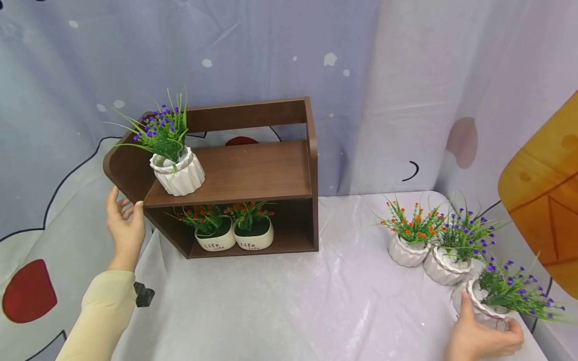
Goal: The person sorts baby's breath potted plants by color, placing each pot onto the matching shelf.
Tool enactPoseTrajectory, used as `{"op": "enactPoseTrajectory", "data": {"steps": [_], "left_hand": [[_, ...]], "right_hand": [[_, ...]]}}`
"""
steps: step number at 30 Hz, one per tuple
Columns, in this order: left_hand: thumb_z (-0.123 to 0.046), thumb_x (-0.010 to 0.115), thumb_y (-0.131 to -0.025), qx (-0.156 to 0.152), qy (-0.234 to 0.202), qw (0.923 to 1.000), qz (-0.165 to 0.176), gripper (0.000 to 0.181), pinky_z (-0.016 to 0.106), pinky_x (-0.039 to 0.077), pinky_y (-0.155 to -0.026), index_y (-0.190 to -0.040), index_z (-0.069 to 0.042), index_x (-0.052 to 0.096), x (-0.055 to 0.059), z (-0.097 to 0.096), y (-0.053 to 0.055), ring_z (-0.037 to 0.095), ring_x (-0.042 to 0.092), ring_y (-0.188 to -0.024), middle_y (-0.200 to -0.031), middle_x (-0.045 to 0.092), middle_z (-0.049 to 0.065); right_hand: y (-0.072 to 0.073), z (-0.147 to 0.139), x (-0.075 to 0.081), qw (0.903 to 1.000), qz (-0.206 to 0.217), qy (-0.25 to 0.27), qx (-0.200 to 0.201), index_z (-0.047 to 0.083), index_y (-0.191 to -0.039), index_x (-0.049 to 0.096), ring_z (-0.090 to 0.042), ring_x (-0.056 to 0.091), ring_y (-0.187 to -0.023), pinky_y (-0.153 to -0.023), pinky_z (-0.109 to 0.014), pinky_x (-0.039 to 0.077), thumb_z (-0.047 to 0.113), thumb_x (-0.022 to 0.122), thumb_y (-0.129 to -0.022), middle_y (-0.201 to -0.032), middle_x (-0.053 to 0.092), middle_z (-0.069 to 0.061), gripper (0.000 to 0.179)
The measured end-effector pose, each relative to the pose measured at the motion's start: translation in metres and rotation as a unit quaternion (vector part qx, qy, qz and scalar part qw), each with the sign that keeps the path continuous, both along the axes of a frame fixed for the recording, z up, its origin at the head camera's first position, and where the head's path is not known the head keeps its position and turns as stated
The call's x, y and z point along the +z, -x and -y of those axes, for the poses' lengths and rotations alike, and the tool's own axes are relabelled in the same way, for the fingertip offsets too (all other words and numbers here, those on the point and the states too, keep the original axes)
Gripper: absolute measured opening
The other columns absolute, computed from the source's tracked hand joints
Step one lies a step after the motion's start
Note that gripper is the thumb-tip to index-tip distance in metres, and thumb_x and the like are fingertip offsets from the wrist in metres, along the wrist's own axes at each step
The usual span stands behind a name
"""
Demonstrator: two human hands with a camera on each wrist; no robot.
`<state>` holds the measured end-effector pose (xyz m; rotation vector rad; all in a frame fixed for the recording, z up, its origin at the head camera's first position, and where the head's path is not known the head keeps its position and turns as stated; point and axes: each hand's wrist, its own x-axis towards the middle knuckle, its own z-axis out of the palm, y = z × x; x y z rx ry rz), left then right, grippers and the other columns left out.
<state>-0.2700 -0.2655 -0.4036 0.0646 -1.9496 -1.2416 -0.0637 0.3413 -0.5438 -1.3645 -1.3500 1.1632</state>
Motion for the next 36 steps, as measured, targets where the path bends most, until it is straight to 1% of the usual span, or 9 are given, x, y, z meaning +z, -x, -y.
{"op": "enactPoseTrajectory", "data": {"steps": [6, 14, 18, 21, 25, 28, 30, 32, 36], "left_hand": [[-0.001, 0.058, -0.091, 0.001, 0.001, 1.0, 0.008, 0.054, 0.004, 0.042, -0.067, -0.141, -0.012, 0.042, 0.001, 0.001, 0.0, -0.011, 0.051, -0.079, -0.104, 0.051, -0.005], [-0.002, 0.057, -0.092, 0.007, 0.005, 0.9998, 0.019, 0.054, 0.006, 0.042, -0.069, -0.142, -0.014, 0.042, 0.001, 0.0, 0.0, -0.01, 0.05, -0.081, -0.105, 0.05, -0.006], [-0.001, 0.056, -0.092, 0.018, 0.012, 0.9994, 0.026, 0.053, 0.007, 0.042, -0.069, -0.142, -0.011, 0.041, 0.001, -0.001, 0.001, -0.012, 0.049, -0.081, -0.108, 0.052, 0.001], [0.0, 0.056, -0.092, 0.023, 0.013, 0.9993, 0.028, 0.053, 0.006, 0.041, -0.069, -0.142, -0.009, 0.041, 0.0, -0.001, 0.001, -0.013, 0.048, -0.08, -0.108, 0.053, 0.003], [-0.002, 0.058, -0.092, 0.014, 0.007, 0.9997, 0.021, 0.054, 0.006, 0.042, -0.069, -0.142, -0.012, 0.042, 0.0, -0.001, 0.001, -0.012, 0.05, -0.08, -0.105, 0.052, -0.002], [-0.002, 0.058, -0.092, 0.015, 0.005, 0.9996, 0.023, 0.054, 0.006, 0.042, -0.07, -0.142, -0.013, 0.042, 0.0, 0.0, 0.001, -0.011, 0.05, -0.081, -0.105, 0.05, -0.005], [-0.002, 0.057, -0.092, 0.018, 0.006, 0.9995, 0.026, 0.054, 0.007, 0.042, -0.07, -0.142, -0.014, 0.042, -0.001, 0.001, 0.001, -0.011, 0.05, -0.081, -0.105, 0.051, -0.005], [-0.002, 0.057, -0.092, 0.019, 0.008, 0.9994, 0.028, 0.054, 0.006, 0.042, -0.07, -0.142, -0.013, 0.041, -0.001, 0.001, 0.002, -0.011, 0.05, -0.081, -0.107, 0.052, -0.003], [-0.003, 0.057, -0.092, 0.016, 0.013, 0.9995, 0.024, 0.054, 0.006, 0.042, -0.069, -0.142, -0.013, 0.041, -0.002, 0.003, 0.002, -0.012, 0.05, -0.08, -0.107, 0.053, -0.002]], "right_hand": [[-0.008, -0.014, -0.006, 0.9973, 0.052, 0.005, 0.051, 0.017, -0.141, 0.027, -0.012, 0.02, -0.131, -0.113, -0.018, 0.012, 0.039, 0.077, -0.074, -0.134, 0.026, 0.01, 0.086], [-0.013, -0.033, -0.014, 0.991, 0.104, -0.019, 0.082, 0.016, -0.141, 0.031, -0.023, 0.024, -0.133, -0.115, -0.029, 0.016, 0.039, 0.077, -0.073, -0.125, 0.024, 0.014, 0.085], [-0.014, -0.043, -0.017, 0.9855, 0.126, 0.009, 0.113, 0.018, -0.144, 0.028, -0.026, 0.023, -0.137, -0.117, -0.033, 0.017, 0.043, 0.074, -0.075, -0.135, 0.027, 0.01, 0.087], [-0.014, -0.051, -0.021, 0.9834, 0.118, 0.019, 0.136, 0.018, -0.147, 0.025, -0.027, 0.023, -0.14, -0.118, -0.034, 0.016, 0.039, 0.075, -0.075, -0.146, 0.03, -0.005, 0.09], [-0.014, -0.061, -0.032, 0.9829, 0.107, 0.012, 0.149, 0.024, -0.148, 0.024, -0.011, 0.033, -0.131, -0.114, -0.025, 0.023, 0.04, 0.075, -0.075, -0.139, 0.036, 0.006, 0.09], [-0.012, -0.083, -0.058, 0.9844, 0.094, 0.014, 0.148, 0.032, -0.145, 0.027, 0.006, 0.034, -0.117, -0.107, -0.017, 0.028, 0.041, 0.078, -0.072, -0.124, 0.033, 0.024, 0.09], [-0.011, -0.089, -0.062, 0.9846, 0.083, 0.019, 0.152, 0.031, -0.145, 0.028, 0.0, 0.037, -0.123, -0.109, -0.02, 0.028, 0.032, 0.08, -0.072, -0.127, 0.038, 0.021, 0.089], [-0.01, -0.096, -0.068, 0.9857, 0.061, 0.013, 0.157, 0.034, -0.143, 0.032, 0.001, 0.039, -0.121, -0.108, -0.018, 0.029, 0.028, 0.082, -0.071, -0.13, 0.043, 0.019, 0.088], [-0.013, -0.081, -0.043, 0.9831, 0.039, -0.016, 0.178, 0.035, -0.14, 0.04, 0.008, 0.043, -0.109, -0.099, -0.01, 0.03, 0.017, 0.081, -0.071, -0.124, 0.048, 0.023, 0.082]]}}
